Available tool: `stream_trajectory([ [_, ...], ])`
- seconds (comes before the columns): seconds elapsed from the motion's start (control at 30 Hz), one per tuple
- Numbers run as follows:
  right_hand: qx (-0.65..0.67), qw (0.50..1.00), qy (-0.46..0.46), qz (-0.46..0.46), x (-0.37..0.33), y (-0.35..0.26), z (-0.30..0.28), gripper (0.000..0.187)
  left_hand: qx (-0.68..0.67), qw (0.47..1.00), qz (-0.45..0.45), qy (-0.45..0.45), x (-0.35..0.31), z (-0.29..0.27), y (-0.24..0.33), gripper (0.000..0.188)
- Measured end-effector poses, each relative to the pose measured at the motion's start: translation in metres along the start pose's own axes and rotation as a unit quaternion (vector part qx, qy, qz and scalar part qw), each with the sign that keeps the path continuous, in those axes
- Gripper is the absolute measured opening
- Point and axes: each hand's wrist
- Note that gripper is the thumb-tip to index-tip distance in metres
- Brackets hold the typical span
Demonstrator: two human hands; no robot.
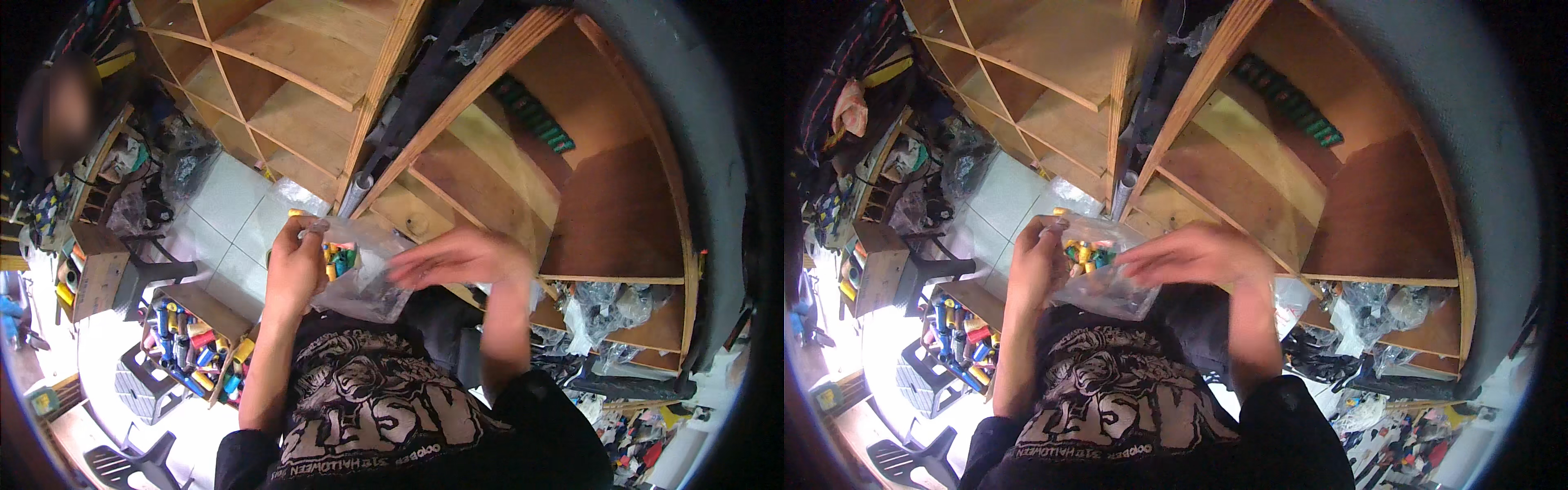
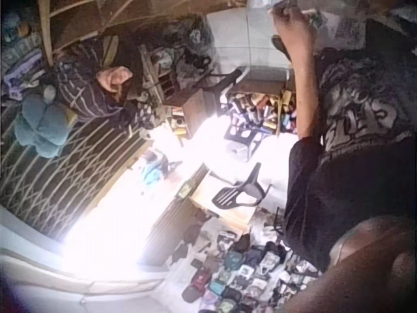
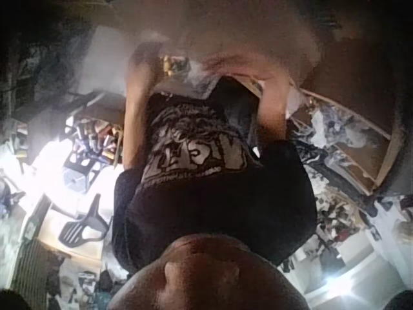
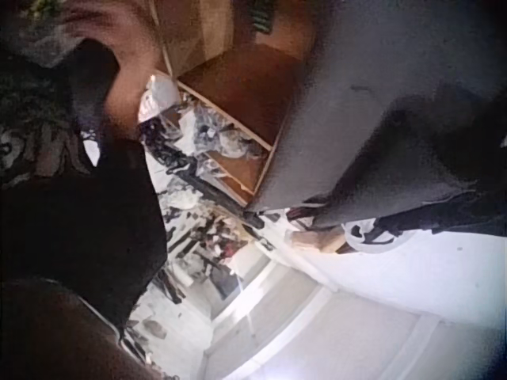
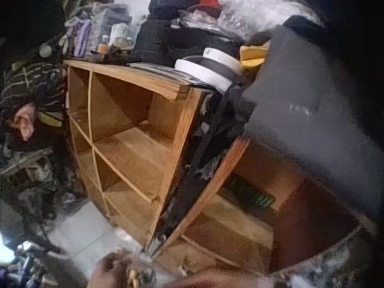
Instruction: The person takes green and yellow cylindrical items from a plastic bag and arranges them into rows within a wooden shelving unit.
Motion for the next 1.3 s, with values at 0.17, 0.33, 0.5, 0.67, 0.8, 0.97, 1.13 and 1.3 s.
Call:
stream_trajectory([
  [0.17, -0.325, 0.938, 0.112, 0.042, 0.117, 0.115, 0.046, 0.023, 0.035, 0.998, 0.013, -0.059, -0.002, 0.008, 0.011, 0.02],
  [0.33, -0.165, 0.969, 0.174, -0.06, 0.138, 0.218, 0.028, 0.026, 0.014, 0.993, 0.022, -0.112, 0.006, 0.012, 0.018, 0.021],
  [0.5, -0.153, 0.954, 0.252, -0.063, 0.123, 0.213, 0.052, 0.025, 0.053, 0.989, 0.023, -0.138, 0.007, 0.019, 0.017, 0.022],
  [0.67, -0.142, 0.94, 0.306, -0.059, 0.11, 0.221, 0.051, 0.025, 0.084, 0.986, 0.032, -0.143, 0.01, 0.025, 0.007, 0.022],
  [0.8, -0.144, 0.93, 0.333, -0.056, 0.107, 0.232, 0.042, 0.024, 0.079, 0.983, 0.05, -0.157, 0.019, 0.022, 0.005, 0.022],
  [0.97, -0.135, 0.929, 0.342, -0.04, 0.094, 0.24, 0.039, 0.024, 0.057, 0.986, 0.044, -0.151, 0.018, 0.022, 0.006, 0.022],
  [1.13, -0.184, 0.922, 0.34, -0.034, 0.088, 0.251, 0.026, 0.024, 0.052, 0.985, 0.032, -0.163, 0.018, 0.023, 0.008, 0.021],
  [1.3, -0.272, 0.903, 0.332, -0.036, 0.094, 0.22, 0.037, 0.021, 0.066, 0.984, 0.038, -0.162, 0.024, 0.026, 0.002, 0.021],
])
Point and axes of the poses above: each hand's wrist, its own x-axis towards the middle knuckle, its own z-axis out of the palm, y = z × x, and after that the axes turned 1 degree about -z, right-handed
